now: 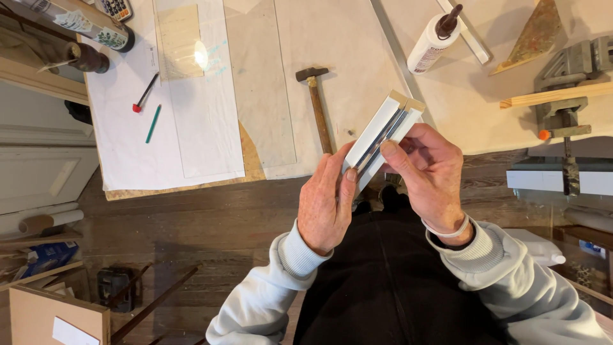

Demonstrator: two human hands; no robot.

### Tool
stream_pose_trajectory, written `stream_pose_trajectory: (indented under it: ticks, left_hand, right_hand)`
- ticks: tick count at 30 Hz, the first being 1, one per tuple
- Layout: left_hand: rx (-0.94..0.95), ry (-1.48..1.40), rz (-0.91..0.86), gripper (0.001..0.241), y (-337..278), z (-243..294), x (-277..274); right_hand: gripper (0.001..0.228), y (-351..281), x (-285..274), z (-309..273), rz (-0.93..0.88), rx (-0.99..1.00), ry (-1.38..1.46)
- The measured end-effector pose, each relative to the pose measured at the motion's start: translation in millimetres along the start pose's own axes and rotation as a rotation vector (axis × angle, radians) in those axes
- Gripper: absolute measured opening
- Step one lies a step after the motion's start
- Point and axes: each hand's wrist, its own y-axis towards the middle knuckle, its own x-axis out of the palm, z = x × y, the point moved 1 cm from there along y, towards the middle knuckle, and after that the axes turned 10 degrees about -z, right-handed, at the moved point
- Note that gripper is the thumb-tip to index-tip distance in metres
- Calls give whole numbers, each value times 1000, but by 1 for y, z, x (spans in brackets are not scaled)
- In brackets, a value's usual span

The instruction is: The person applies glue to a mitered picture frame molding piece, then places it into a corner clamping vise on the workbench and tightens the clamp screw by hand to hold the joint. They align the molding against the triangular guide and adjust the clamp at the end.

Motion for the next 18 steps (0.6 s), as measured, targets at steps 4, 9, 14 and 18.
stream_pose_trajectory:
  ticks: [4, 9, 14, 18]
  left_hand:
    - [-31, 65, 20, 39, -1, 0, 4]
    - [-30, 92, 41, 44, -2, -3, 8]
    - [-36, 108, 39, 46, 0, -3, 11]
    - [-68, 95, 22, 52, 2, -4, 14]
  right_hand:
    - [25, -1, -3, 5, 41, 27, -8]
    - [25, 2, -1, 2, 37, 21, 8]
    - [25, 1, -4, 8, 46, 14, -8]
    - [25, 0, -6, 15, 63, 1, -42]
